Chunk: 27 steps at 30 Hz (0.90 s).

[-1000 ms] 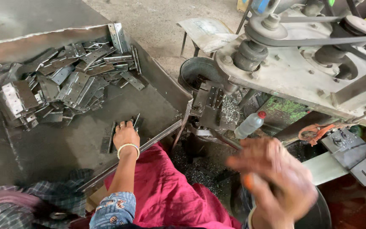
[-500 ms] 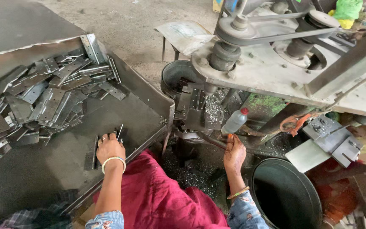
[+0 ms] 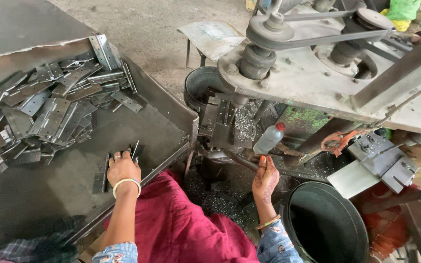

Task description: The person picks up metal hinge pieces from a tray, places them one at a time into a stamping machine, operates a lever to stamp them, and then moves the finished pieces aside.

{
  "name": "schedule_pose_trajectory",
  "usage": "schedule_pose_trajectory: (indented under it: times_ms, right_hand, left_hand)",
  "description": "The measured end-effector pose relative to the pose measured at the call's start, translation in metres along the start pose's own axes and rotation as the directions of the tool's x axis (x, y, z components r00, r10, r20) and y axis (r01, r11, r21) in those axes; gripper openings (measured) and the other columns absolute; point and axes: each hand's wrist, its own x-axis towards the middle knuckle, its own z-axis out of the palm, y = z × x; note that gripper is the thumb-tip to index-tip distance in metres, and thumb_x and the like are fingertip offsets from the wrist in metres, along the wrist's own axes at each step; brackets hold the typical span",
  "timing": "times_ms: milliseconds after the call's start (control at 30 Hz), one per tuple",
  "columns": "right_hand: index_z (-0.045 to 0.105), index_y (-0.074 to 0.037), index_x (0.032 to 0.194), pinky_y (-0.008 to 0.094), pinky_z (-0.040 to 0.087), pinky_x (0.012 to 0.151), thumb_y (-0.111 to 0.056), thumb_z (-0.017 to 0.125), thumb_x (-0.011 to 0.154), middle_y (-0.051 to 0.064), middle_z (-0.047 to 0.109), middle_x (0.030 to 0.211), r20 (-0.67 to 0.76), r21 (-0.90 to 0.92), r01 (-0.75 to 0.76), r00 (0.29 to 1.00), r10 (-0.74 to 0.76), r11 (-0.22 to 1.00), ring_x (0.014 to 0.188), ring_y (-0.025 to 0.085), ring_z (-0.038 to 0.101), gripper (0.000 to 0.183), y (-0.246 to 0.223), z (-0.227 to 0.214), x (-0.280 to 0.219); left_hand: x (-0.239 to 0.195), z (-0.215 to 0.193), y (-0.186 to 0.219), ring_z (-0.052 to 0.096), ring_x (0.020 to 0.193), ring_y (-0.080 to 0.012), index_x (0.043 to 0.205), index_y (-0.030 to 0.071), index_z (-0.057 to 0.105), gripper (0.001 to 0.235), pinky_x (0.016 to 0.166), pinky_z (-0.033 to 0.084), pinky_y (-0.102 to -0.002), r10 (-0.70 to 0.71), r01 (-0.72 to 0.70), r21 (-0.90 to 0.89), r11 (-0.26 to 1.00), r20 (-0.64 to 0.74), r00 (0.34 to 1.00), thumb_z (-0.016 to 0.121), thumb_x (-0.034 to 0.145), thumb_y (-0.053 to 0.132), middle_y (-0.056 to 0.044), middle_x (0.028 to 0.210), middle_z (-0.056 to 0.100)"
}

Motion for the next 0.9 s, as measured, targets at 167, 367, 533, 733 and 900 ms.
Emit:
schedule_pose_trajectory:
  times_ms: [167, 367, 533, 733, 900]
  right_hand:
    - [0.07, -0.001, 0.104, 0.037, 0.052, 0.073, -0.02, 0.049, 0.108, 0.018, 0.074, 0.087, 0.063, 0.119, -0.05, 0.997, 0.042, 0.992, 0.079, 0.033, 0.073, 0.029, -0.013, -0.003, 0.001]
    - [0.07, 0.0, 0.105, 0.037, 0.05, 0.07, -0.02, 0.05, 0.109, 0.02, 0.071, 0.085, 0.045, 0.072, 0.002, 0.999, -0.005, 0.997, 0.077, 0.035, 0.068, 0.029, -0.005, -0.003, -0.001]
    - [0.068, 0.005, 0.109, 0.037, 0.05, 0.067, -0.021, 0.056, 0.107, 0.023, 0.069, 0.081, 0.024, 0.026, -0.089, 0.996, 0.088, 0.996, 0.069, 0.033, 0.064, 0.029, 0.012, 0.006, -0.003]
    - [0.067, 0.007, 0.115, 0.034, 0.051, 0.07, -0.02, 0.058, 0.107, 0.022, 0.071, 0.086, -0.018, 0.035, -0.059, 0.998, 0.06, 0.998, 0.074, 0.026, 0.068, 0.03, 0.025, 0.013, -0.004]
    - [0.07, 0.005, 0.112, 0.032, 0.051, 0.075, -0.019, 0.058, 0.108, 0.016, 0.075, 0.09, -0.001, 0.313, -0.156, 0.986, 0.165, 0.937, 0.077, 0.028, 0.067, 0.028, 0.045, 0.028, -0.01]
  left_hand:
    - [0.002, -0.001, -0.001, 0.066, 0.111, -0.0303, 0.11, 0.012, 0.069, 0.03, 0.087, 0.058, -0.042, -0.004, 0.004, 0.009, 1.0, 0.003, 1.0, 0.076, 0.087, 0.03, -0.009, 0.118, 0.068]
    - [0.0, -0.001, 0.0, 0.066, 0.113, -0.0305, 0.111, 0.012, 0.07, 0.031, 0.087, 0.057, -0.042, -0.004, 0.004, 0.002, 1.0, 0.01, 1.0, 0.076, 0.087, 0.031, -0.009, 0.119, 0.067]
    - [0.0, -0.003, 0.0, 0.065, 0.114, -0.0293, 0.112, 0.013, 0.07, 0.031, 0.088, 0.057, -0.042, -0.007, 0.007, -0.001, 1.0, -0.004, 1.0, 0.076, 0.087, 0.03, -0.008, 0.12, 0.068]
    - [0.001, -0.001, 0.0, 0.065, 0.114, -0.029, 0.114, 0.014, 0.071, 0.032, 0.089, 0.057, -0.041, -0.009, 0.009, 0.0, 1.0, -0.009, 1.0, 0.076, 0.086, 0.03, -0.008, 0.12, 0.068]
    - [-0.001, 0.003, -0.001, 0.066, 0.115, -0.0285, 0.111, 0.013, 0.07, 0.029, 0.089, 0.058, -0.04, 0.0, 0.0, 0.042, 0.999, 0.001, 1.0, 0.075, 0.088, 0.029, -0.007, 0.122, 0.068]
